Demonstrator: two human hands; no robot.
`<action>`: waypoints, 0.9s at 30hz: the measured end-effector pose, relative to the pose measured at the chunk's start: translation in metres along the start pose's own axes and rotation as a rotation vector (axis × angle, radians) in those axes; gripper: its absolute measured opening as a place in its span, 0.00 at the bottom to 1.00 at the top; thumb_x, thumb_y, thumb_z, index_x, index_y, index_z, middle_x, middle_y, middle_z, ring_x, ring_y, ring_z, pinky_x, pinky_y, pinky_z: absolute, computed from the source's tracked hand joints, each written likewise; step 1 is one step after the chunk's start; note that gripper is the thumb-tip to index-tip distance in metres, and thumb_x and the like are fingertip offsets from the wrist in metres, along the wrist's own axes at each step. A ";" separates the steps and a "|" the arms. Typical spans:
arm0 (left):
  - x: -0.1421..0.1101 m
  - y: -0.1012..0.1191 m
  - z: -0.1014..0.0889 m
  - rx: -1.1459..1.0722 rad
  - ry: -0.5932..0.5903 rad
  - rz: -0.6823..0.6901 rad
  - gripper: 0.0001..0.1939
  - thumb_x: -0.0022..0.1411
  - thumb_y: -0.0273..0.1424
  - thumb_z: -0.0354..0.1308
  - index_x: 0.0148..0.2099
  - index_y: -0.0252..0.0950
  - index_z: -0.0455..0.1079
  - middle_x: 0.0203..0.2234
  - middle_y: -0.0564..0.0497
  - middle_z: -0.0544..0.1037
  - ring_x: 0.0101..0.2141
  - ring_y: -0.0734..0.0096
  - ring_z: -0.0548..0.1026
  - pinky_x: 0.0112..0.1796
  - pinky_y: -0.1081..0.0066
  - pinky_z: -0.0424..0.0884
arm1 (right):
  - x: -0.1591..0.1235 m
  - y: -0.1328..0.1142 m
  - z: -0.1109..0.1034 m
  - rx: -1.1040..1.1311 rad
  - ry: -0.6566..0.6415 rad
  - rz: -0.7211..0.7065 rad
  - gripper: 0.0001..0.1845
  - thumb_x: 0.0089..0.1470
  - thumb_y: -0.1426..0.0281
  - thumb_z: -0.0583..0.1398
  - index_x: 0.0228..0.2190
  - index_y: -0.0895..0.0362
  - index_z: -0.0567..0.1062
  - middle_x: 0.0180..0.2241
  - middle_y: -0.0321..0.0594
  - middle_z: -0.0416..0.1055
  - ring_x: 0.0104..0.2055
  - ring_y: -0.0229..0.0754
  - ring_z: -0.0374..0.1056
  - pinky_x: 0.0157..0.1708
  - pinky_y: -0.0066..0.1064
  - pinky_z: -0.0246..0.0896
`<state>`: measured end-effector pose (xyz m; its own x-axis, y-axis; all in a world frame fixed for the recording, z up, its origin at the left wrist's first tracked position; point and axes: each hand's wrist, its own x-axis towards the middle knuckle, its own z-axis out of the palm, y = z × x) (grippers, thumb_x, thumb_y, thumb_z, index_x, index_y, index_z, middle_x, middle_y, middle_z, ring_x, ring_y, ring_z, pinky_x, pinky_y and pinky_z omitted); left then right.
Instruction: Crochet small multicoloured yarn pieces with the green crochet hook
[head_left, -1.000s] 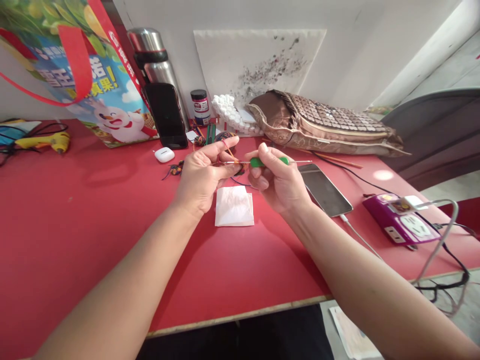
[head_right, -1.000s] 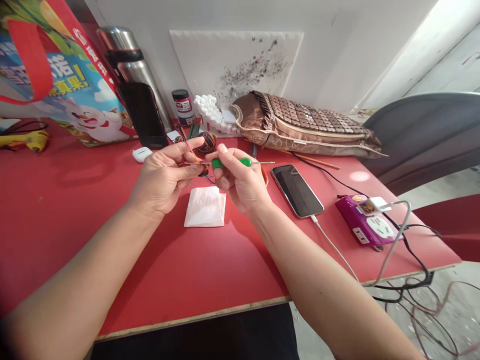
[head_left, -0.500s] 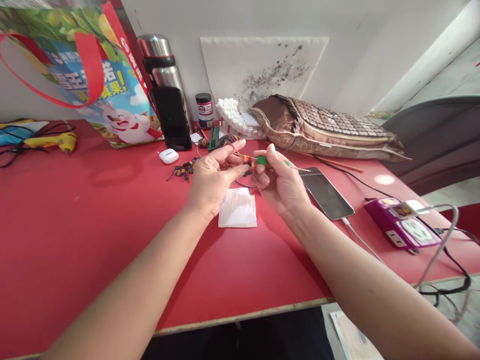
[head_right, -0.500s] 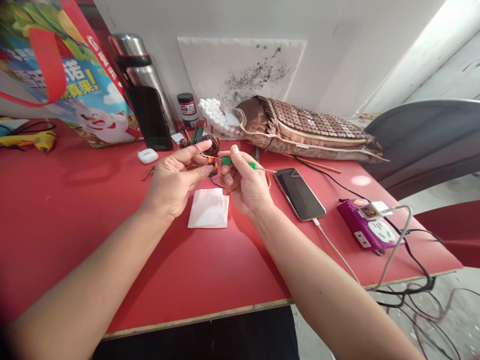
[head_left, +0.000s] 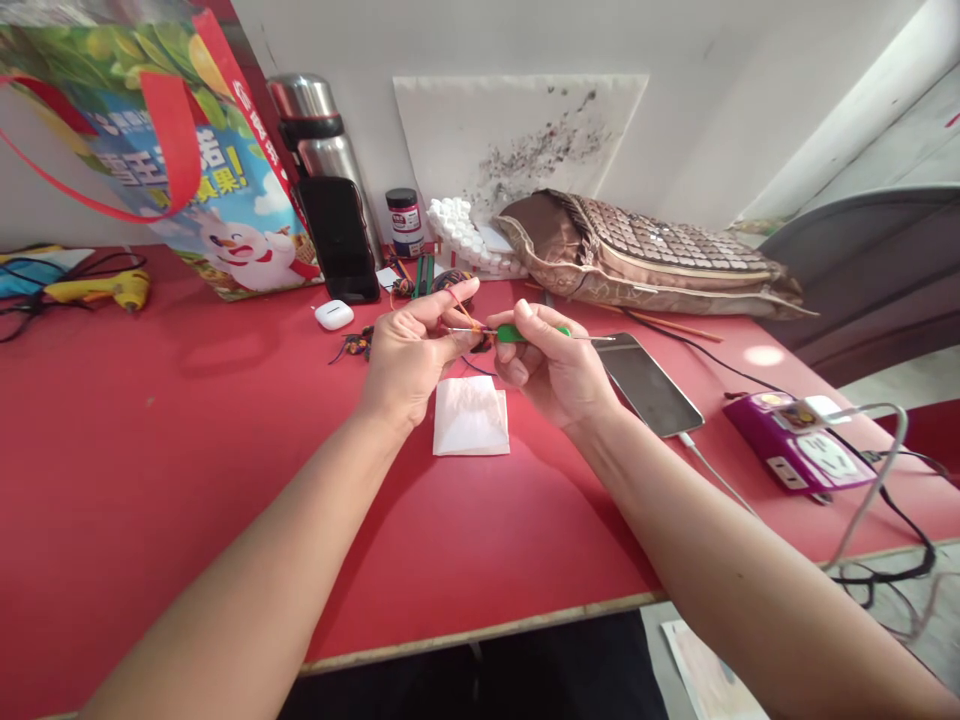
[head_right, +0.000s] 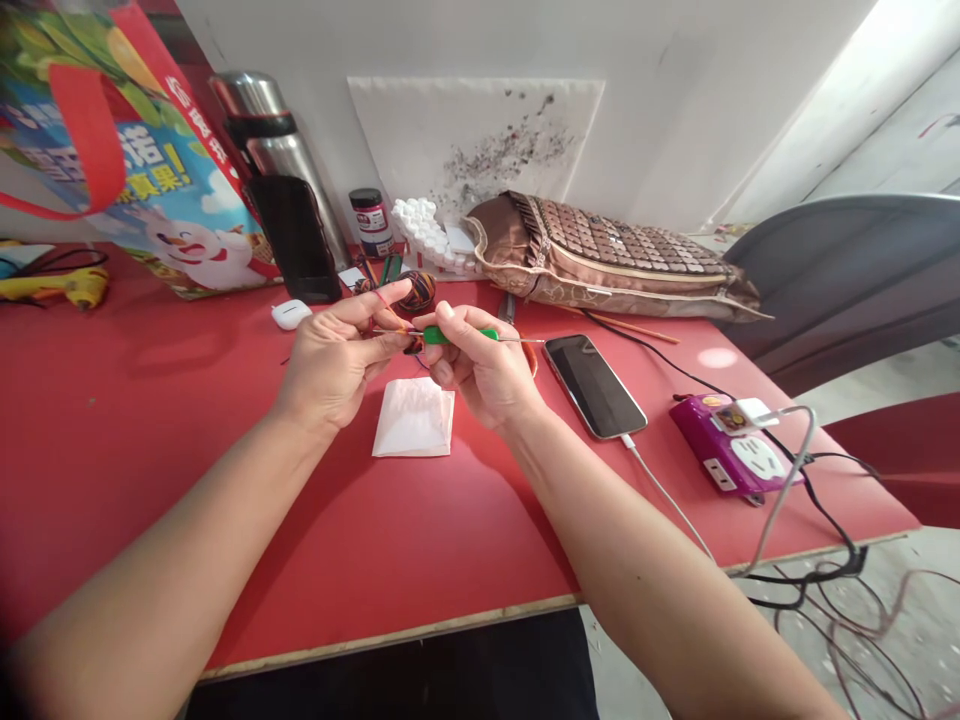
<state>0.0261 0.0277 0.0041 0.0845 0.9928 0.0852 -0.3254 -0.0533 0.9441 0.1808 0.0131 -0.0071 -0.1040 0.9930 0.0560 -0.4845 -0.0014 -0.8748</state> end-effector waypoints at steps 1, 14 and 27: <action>0.000 -0.001 0.000 -0.003 0.003 0.001 0.23 0.41 0.25 0.81 0.43 0.40 0.88 0.26 0.56 0.81 0.33 0.71 0.80 0.42 0.67 0.77 | 0.000 0.000 0.000 0.006 0.003 -0.014 0.26 0.53 0.46 0.76 0.28 0.57 0.80 0.19 0.30 0.72 0.16 0.29 0.59 0.19 0.28 0.52; -0.002 0.001 0.003 0.064 0.021 0.046 0.23 0.45 0.26 0.81 0.47 0.40 0.87 0.35 0.50 0.88 0.33 0.70 0.78 0.33 0.69 0.72 | 0.006 0.005 0.003 0.141 0.105 -0.008 0.24 0.56 0.50 0.75 0.29 0.57 0.81 0.20 0.28 0.69 0.17 0.27 0.57 0.19 0.25 0.54; -0.009 -0.002 0.013 0.034 0.119 0.040 0.26 0.47 0.22 0.79 0.51 0.35 0.85 0.26 0.56 0.83 0.32 0.70 0.81 0.42 0.67 0.78 | -0.001 0.011 0.006 -0.079 0.117 -0.232 0.25 0.53 0.46 0.75 0.31 0.55 0.81 0.23 0.30 0.73 0.20 0.31 0.63 0.22 0.29 0.60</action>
<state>0.0380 0.0171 0.0052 -0.0406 0.9954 0.0865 -0.2940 -0.0947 0.9511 0.1705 0.0117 -0.0141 0.1051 0.9725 0.2079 -0.4137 0.2329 -0.8801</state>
